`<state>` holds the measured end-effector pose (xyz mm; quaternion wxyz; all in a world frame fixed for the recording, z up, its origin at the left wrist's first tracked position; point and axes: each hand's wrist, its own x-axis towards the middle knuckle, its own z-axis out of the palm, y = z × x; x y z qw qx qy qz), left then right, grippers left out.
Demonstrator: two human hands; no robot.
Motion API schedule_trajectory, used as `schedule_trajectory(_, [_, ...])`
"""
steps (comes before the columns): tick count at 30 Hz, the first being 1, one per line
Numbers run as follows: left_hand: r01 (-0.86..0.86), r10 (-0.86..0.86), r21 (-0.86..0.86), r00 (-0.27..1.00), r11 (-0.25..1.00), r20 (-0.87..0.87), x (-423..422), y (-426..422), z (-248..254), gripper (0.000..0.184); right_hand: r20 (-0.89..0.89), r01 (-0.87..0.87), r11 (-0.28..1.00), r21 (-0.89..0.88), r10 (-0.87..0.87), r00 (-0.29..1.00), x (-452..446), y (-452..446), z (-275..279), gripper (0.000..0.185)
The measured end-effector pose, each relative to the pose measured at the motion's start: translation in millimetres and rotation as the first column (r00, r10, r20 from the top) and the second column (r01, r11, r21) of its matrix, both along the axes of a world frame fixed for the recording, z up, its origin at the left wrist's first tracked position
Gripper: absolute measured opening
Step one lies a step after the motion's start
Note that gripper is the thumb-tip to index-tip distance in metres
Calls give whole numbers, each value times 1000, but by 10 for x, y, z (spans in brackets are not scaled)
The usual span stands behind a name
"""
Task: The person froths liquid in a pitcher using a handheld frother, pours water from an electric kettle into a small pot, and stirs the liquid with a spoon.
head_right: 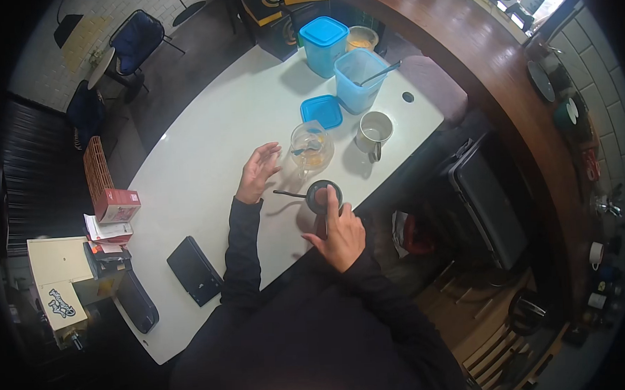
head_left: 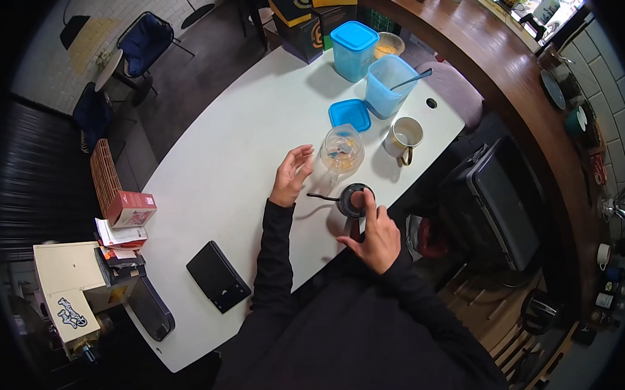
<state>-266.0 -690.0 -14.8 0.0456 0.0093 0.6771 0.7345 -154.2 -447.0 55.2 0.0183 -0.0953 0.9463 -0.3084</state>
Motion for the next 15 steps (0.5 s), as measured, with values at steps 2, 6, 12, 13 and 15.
schedule_trajectory(2, [97, -98, -64, 995, 993, -11, -65, 26, -7, 79, 52, -34, 999, 26, 33, 998, 81, 3, -152, 124])
schedule_trajectory(6, [208, -214, -273, 977, 939, 8, -199, 170, 229, 106, 173, -10, 999, -31, 15, 985, 105, -18, -257, 115])
schedule_trajectory(12, [233, -285, -371, 954, 899, -91, -441, 243, 145, 109, 102, -18, 999, 36, 14, 995, 110, 127, -308, 107])
schedule_trajectory(13, [237, -290, -372, 953, 898, -93, -470, 272, 111, 109, 98, -20, 999, 46, 15, 995, 118, 146, -309, 107])
schedule_trajectory(15, [205, -292, -373, 937, 905, -194, -516, 335, 67, 107, 92, -24, 998, 56, 19, 996, 124, 188, -349, 108])
